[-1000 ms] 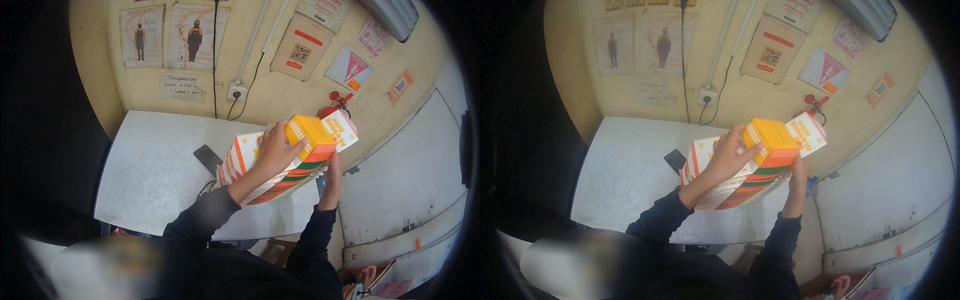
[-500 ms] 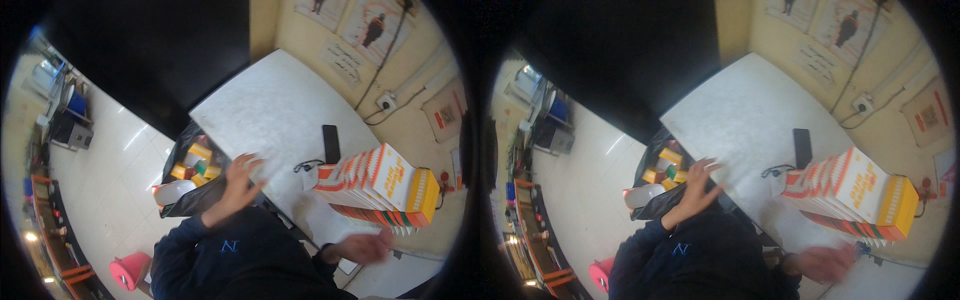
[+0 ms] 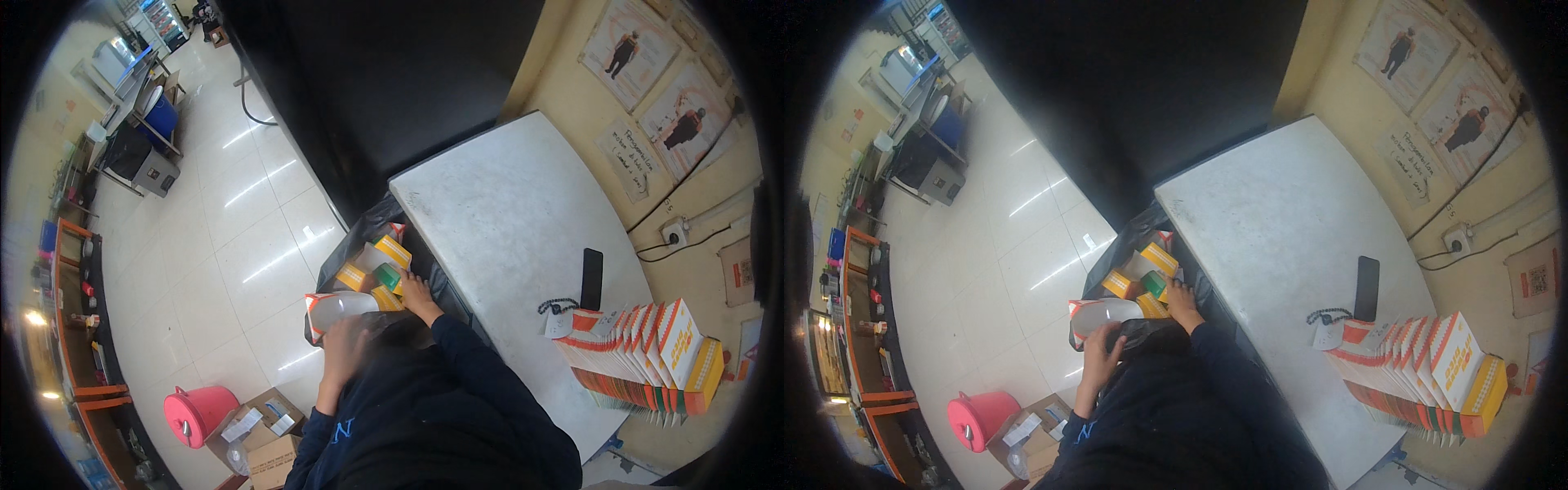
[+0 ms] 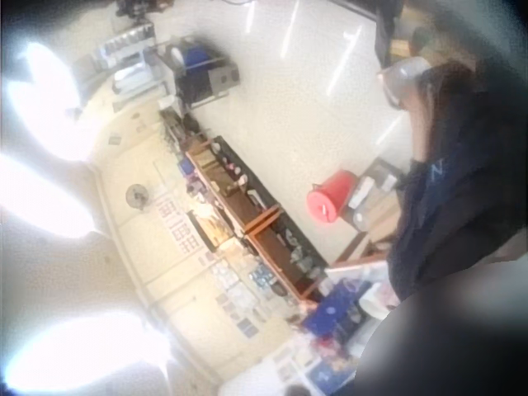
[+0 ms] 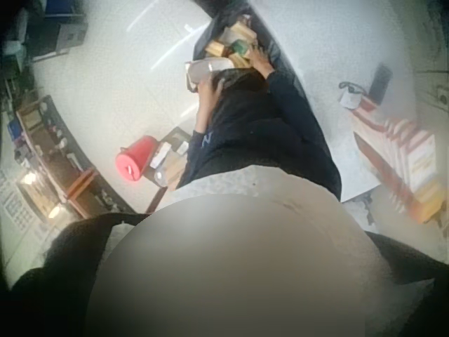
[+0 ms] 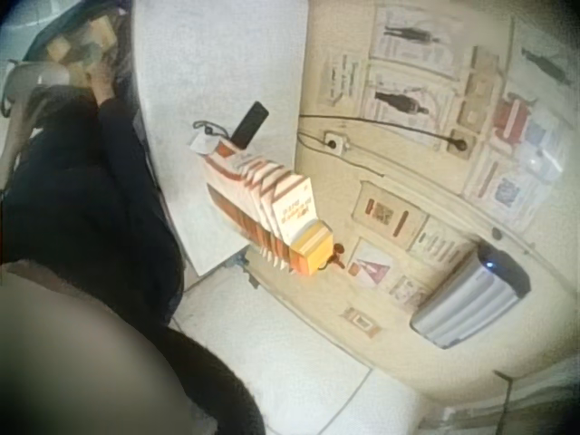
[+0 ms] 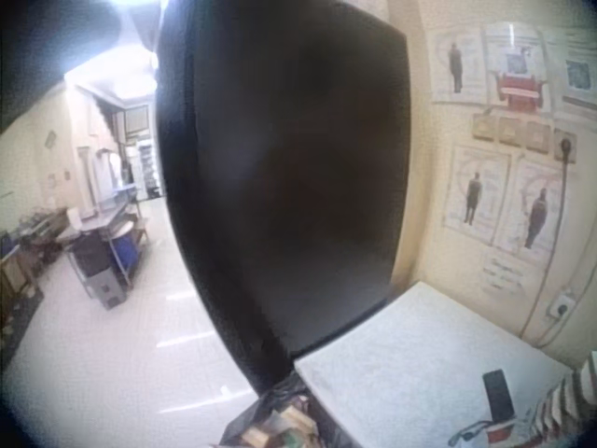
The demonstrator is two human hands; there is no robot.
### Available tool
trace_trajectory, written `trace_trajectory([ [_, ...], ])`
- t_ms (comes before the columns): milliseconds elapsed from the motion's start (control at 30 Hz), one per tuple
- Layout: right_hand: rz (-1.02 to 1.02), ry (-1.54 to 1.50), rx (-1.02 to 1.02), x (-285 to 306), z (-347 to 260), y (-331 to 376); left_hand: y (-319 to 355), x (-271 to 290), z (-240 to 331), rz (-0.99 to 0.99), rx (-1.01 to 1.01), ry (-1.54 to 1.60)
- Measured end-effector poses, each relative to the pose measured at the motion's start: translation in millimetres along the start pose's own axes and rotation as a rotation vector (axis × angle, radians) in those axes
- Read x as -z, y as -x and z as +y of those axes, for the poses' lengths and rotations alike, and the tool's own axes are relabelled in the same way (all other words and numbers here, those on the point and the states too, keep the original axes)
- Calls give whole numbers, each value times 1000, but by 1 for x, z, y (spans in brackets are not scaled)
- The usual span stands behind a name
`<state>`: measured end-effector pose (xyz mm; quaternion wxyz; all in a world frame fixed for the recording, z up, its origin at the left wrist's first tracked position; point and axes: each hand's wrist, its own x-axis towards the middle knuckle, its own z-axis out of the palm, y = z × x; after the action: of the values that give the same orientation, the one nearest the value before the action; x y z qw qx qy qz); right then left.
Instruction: The person assembles flat-packed cardboard boxes by folding and interlocking the flaps. They repeatedly pick up flat pieces, fold them into box shapes, and stack the finished boxes on a table.
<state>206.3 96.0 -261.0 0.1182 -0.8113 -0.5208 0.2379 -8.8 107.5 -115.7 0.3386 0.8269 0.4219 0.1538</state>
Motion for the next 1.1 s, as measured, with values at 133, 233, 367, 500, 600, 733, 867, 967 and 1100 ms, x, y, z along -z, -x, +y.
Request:
trace_trajectory([
  [133, 83, -144, 48, 39, -4, 3, -6, 6, 8, -91, -64, 168],
  [233, 343, -135, 114, 87, -18, 20, -16, 3, 10, -139, -26, 333],
  [367, 781, -96, 226, 142, -32, 44, -39, -8, 22, -329, 83, 586],
  [500, 1058, -82, 291, 175, -30, 66, -63, -18, 48, -490, 185, 851],
  [600, 1224, -6, 407, 189, -21, 95, -74, -23, 70, -799, 517, 1530],
  [733, 1212, -112, 618, 207, -8, 160, -68, -43, 108, -1063, 625, 1960],
  [867, 1173, 6, 724, 225, -8, 237, -64, -49, 153, -805, 568, 1792],
  [967, 1237, 242, 771, 248, 2, 273, -69, -35, 204, -907, 328, 1634],
  [1100, 1571, 398, 819, 283, 19, 303, -67, -8, 285, -851, 84, 1394],
])
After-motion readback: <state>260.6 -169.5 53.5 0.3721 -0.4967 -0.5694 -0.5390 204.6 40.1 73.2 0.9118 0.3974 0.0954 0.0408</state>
